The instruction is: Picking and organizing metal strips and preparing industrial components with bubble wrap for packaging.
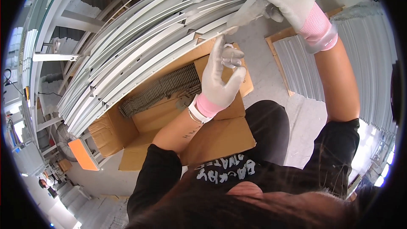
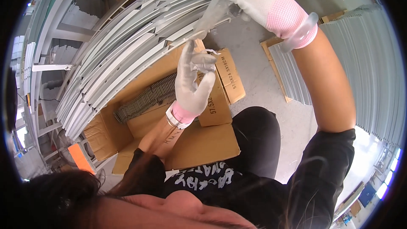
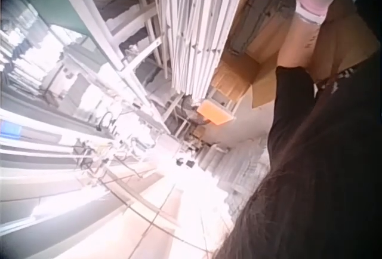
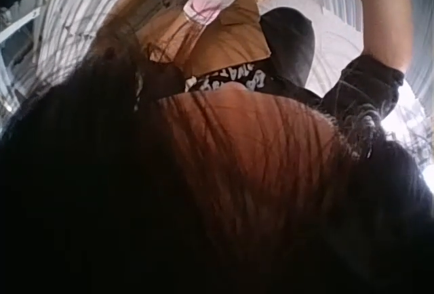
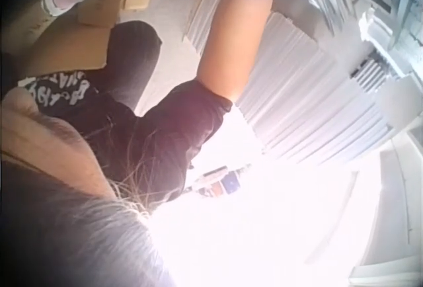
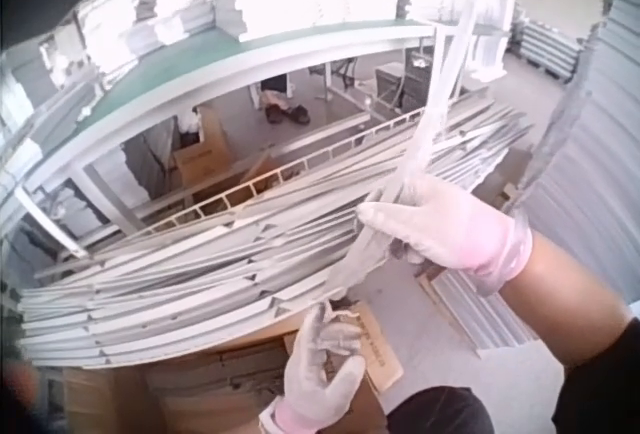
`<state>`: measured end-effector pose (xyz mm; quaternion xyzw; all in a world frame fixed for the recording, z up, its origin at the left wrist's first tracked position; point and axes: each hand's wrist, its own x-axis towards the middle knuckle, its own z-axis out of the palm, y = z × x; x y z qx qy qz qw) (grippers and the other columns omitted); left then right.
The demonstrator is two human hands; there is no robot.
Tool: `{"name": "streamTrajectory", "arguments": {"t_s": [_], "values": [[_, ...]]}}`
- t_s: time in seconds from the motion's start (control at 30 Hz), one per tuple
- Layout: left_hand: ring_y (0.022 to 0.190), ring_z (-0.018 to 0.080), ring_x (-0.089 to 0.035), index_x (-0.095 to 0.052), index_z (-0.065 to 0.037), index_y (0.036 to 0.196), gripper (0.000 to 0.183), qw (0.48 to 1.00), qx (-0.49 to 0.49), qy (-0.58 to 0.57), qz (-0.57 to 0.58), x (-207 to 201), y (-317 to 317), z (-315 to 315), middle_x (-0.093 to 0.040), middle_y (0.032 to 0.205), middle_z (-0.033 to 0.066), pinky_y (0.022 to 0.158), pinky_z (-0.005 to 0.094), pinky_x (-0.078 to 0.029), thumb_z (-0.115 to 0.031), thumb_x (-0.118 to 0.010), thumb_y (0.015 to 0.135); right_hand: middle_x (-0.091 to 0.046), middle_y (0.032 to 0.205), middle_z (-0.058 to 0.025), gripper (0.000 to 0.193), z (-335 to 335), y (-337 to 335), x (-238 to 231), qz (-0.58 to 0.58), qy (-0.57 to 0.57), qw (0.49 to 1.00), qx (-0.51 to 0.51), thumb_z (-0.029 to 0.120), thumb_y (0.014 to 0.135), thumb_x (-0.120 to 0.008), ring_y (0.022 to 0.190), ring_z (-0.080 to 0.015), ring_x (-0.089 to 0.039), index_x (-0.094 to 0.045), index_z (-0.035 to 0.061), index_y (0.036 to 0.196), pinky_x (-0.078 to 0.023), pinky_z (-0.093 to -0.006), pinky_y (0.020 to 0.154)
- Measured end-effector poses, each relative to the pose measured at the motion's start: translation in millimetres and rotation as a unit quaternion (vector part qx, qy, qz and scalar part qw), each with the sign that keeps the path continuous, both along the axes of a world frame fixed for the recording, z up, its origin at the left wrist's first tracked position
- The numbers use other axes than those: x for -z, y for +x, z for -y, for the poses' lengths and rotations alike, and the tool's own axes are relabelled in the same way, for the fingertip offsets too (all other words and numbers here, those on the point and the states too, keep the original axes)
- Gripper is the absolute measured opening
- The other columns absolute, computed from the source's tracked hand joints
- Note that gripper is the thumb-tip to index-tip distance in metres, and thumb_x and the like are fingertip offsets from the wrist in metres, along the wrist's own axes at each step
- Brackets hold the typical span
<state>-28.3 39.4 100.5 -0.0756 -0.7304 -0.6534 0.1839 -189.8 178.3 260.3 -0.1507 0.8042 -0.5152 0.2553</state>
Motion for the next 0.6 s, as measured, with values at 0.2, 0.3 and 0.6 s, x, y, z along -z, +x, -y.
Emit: {"name": "streamTrajectory", "arguments": {"t_s": [0.2, 0.3, 0.6], "values": [[0.098, 0.016, -0.061, -0.015, -0.005, 0.159, 0.084, 0.996, 0.037, 0.081, 0.012, 7, -6, -6, -0.061, 0.115, 0.0119, 0.091, 0.0313, -0.05, 0.006, -0.056, 0.085, -0.059, 0.065, -0.0003, 0.033, -4, -2, 1, 0.006, 0.04, 0.998, 0.037, 0.031, 0.1, -0.062, 0.052, -0.0068, -0.05, -0.069, 0.0019, 0.087, -0.04, -0.0219, 0.045], [0.097, 0.0156, -0.061, -0.013, -0.007, 0.159, 0.086, 0.99, 0.054, 0.125, 0.024, 1, -4, -7, -0.061, 0.115, 0.0115, 0.091, 0.0317, -0.05, 0.006, -0.056, 0.085, -0.065, 0.08, -0.004, 0.04, -21, -12, 34, -0.044, 0.032, 0.999, -0.005, 0.037, 0.1, -0.062, 0.057, -0.0057, -0.052, -0.071, -0.0008, 0.106, -0.043, -0.022, 0.051], [0.094, 0.0141, -0.061, -0.02, -0.004, 0.154, 0.079, 1.0, 0.018, 0.014, 0.004, -1, -11, -5, -0.062, 0.106, 0.0089, 0.088, 0.0303, -0.05, 0.007, -0.057, 0.085, -0.062, 0.077, 0.0007, 0.04, -24, -6, 50, -0.015, -0.053, 0.998, 0.04, 0.035, 0.1, -0.063, 0.06, -0.0029, -0.046, -0.069, -0.0025, 0.111, -0.036, -0.0181, 0.052]]}}
